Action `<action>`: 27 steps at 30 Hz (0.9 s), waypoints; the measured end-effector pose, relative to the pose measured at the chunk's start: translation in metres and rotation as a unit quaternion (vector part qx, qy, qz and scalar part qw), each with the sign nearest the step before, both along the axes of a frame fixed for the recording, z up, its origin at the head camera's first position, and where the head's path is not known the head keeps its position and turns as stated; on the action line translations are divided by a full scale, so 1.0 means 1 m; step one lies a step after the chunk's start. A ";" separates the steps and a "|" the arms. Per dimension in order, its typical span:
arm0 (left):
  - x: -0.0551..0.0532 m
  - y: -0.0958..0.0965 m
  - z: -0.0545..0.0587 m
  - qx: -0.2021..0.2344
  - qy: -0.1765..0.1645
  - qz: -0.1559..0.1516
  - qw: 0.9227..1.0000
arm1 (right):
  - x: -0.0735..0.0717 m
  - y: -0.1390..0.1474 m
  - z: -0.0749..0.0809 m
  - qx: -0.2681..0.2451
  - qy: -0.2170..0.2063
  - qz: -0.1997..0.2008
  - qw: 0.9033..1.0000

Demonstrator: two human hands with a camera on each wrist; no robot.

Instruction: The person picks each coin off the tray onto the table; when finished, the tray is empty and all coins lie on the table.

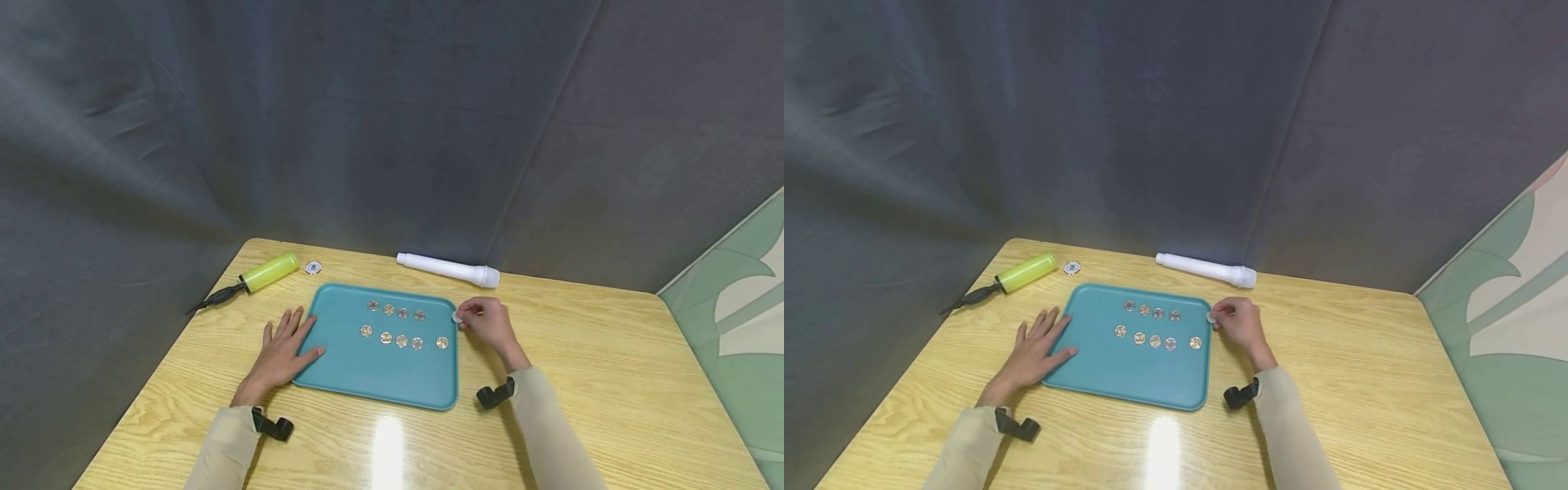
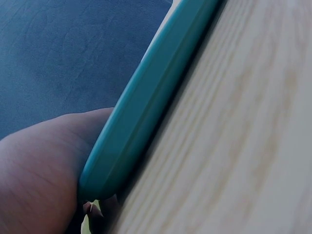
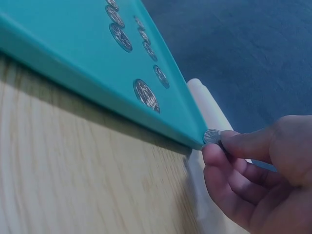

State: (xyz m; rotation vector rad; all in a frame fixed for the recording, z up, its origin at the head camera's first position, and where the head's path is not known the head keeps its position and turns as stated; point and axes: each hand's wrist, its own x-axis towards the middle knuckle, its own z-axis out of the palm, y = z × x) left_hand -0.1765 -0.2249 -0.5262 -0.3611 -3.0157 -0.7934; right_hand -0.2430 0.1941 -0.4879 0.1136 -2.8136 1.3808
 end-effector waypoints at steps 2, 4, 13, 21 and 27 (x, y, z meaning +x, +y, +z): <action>0.000 0.000 0.000 -0.001 0.000 0.000 1.000 | 0.000 0.003 -0.001 -0.014 -0.008 -0.002 1.000; 0.000 0.000 0.000 -0.002 0.000 0.000 1.000 | 0.000 0.006 -0.002 -0.026 -0.015 -0.002 1.000; 0.000 0.000 0.000 -0.003 0.002 0.001 1.000 | -0.001 0.019 -0.005 -0.077 -0.048 -0.013 0.996; 0.000 0.000 -0.001 0.003 0.005 -0.001 1.000 | -0.003 0.028 -0.008 -0.119 -0.088 -0.024 0.989; -0.001 -0.001 -0.002 0.005 0.003 -0.002 1.000 | -0.005 0.032 -0.009 -0.123 -0.110 -0.029 0.986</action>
